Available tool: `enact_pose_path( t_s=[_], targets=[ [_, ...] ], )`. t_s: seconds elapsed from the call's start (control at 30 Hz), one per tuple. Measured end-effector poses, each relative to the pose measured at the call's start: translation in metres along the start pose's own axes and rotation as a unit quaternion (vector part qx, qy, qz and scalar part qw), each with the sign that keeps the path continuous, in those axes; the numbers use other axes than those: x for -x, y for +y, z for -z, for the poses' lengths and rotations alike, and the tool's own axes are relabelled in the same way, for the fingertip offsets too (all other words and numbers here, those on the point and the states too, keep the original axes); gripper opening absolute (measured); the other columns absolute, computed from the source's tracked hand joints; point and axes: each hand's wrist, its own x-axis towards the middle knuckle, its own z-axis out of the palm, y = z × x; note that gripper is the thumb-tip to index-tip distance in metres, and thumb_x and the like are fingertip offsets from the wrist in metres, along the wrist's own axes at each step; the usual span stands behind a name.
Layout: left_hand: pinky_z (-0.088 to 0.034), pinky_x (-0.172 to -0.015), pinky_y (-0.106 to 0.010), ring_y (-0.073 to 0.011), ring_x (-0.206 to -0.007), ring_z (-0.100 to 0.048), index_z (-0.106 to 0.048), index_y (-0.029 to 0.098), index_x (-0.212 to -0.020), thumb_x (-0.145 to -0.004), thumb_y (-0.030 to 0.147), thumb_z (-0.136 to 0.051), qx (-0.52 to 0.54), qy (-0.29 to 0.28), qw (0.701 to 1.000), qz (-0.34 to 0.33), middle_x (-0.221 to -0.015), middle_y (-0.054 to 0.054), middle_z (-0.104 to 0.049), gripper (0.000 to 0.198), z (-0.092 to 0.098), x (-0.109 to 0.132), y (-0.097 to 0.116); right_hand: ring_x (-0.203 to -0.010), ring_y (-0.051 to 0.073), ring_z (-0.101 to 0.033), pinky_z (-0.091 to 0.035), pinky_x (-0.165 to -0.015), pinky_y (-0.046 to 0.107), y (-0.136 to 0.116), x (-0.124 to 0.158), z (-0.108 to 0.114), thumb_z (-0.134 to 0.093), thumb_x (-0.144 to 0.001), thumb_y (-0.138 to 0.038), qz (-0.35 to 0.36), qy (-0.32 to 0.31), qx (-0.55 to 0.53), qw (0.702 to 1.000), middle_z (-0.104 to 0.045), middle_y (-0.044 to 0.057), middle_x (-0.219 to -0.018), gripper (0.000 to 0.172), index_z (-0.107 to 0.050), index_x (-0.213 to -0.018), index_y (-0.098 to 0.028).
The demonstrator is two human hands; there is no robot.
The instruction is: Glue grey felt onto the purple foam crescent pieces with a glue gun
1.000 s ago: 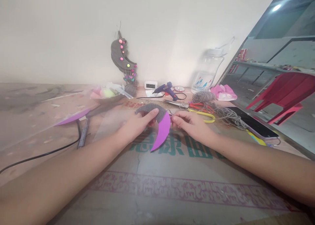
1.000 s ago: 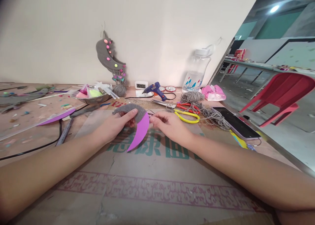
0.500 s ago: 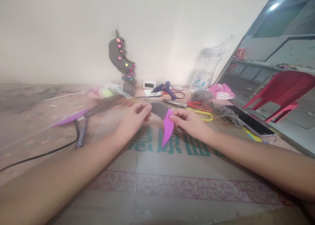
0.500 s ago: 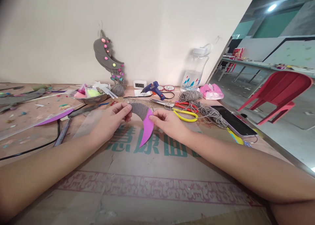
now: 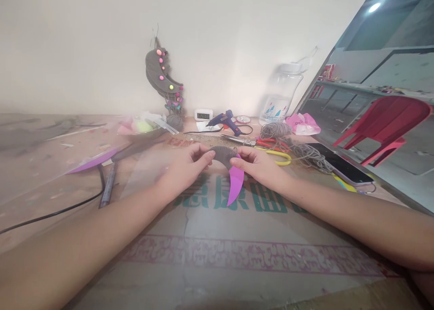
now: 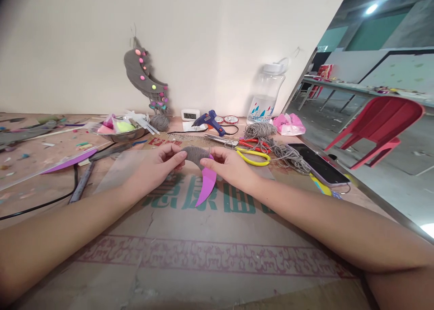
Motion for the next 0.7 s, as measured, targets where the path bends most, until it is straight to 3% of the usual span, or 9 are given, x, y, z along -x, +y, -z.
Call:
enact_pose_path(
  t_s=[0.2,0.43,0.7],
  targets=[
    [-0.038,-0.058,-0.024,-0.0127,-0.062,-0.049,-0.053,0.02,-0.075,-0.08,0.047,-0.049,-0.022,-0.03,0.999,0.021,-0.067,0.002,-0.054,0.028,-0.0017,-0.0004,-0.0011,-0.047,0.005,-0.034,-0.027,-0.044,0.018,-0.0005,0.0012,0.0012,-0.059,-0.079,-0.04,-0.022,0.029,0.039,0.999,-0.042,-0.006,-0.057,0.029,-0.049,-0.067,-0.016],
    [-0.039,-0.061,-0.025,-0.0125,-0.062,-0.05,-0.053,0.021,-0.077,-0.082,0.049,-0.047,-0.008,-0.014,0.999,0.031,-0.068,0.002,-0.054,0.029,0.0011,-0.0023,-0.0061,-0.041,0.005,-0.032,-0.024,-0.035,0.018,-0.0016,0.0041,0.0015,-0.049,-0.084,-0.052,-0.029,0.003,-0.05,0.998,-0.04,-0.006,-0.055,0.036,-0.05,-0.075,-0.017],
    [-0.038,-0.059,-0.024,-0.011,-0.059,-0.047,-0.051,0.02,-0.078,-0.083,0.05,-0.046,0.0,-0.003,0.999,0.039,-0.067,0.003,-0.052,0.031,0.0016,-0.0026,-0.0084,-0.038,0.004,-0.028,-0.023,-0.035,0.018,-0.0025,0.003,0.0007,-0.055,-0.083,-0.045,-0.031,0.055,-0.098,0.993,-0.036,-0.008,-0.05,0.029,-0.051,-0.074,-0.017]
  ],
)
